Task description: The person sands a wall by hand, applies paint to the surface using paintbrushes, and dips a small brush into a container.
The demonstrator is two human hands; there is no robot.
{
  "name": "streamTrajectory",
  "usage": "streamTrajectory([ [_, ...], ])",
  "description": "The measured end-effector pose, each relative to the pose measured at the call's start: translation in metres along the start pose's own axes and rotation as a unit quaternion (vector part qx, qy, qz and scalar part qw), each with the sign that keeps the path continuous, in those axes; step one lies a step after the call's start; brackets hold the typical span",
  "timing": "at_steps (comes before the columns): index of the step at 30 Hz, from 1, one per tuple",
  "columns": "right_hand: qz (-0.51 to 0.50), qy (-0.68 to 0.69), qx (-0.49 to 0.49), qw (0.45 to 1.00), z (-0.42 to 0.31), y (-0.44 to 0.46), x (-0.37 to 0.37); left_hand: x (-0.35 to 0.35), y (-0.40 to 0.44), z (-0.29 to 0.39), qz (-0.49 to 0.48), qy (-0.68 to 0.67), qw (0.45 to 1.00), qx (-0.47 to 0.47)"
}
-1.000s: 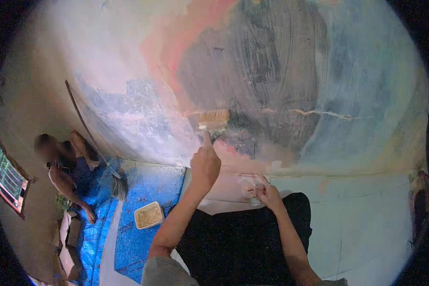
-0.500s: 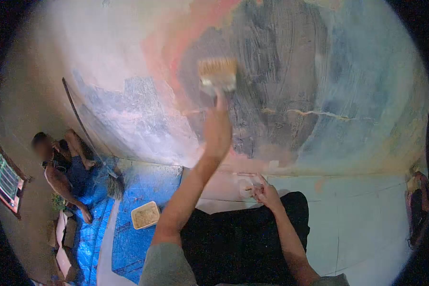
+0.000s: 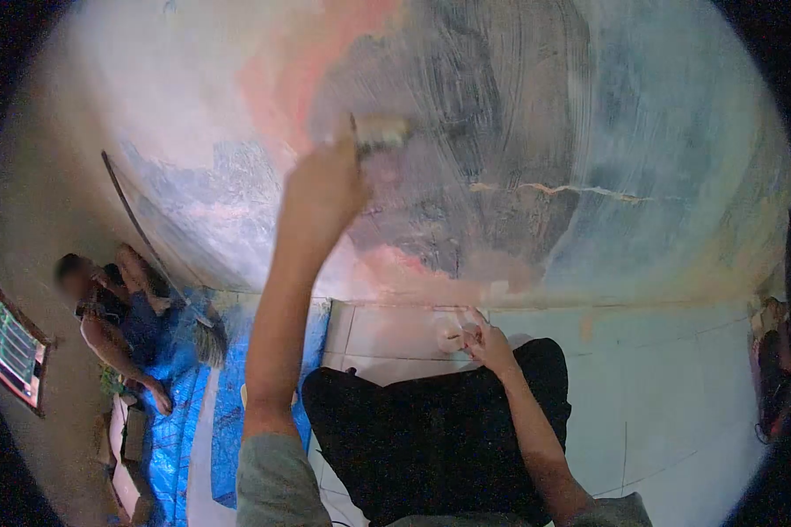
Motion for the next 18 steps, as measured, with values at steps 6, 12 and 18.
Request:
streamTrajectory([
  [6,0.004,0.026,-0.008,1.000,-0.007,-0.001,-0.002,-0.041,0.045,0.031,0.304,0.005,0.949,-0.088],
  [12,-0.012,-0.002,0.028,1.000,0.001,0.000,-0.002,0.064,0.025,0.052,0.185,-0.100,0.971,-0.115],
  [18,0.036,-0.025,-0.005,0.999,0.006,-0.001,0.004,0.179,-0.124,0.079,-0.074,-0.132,0.983,-0.103],
])
Point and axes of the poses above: each hand's wrist, its own y-axis towards the middle knuckle, its own x-axis out of the palm, z = x × y, the point moved 3 cm from there along y, towards the middle knuckle, and after that the axes turned 3 degrees about z, right-handed, at the moved point
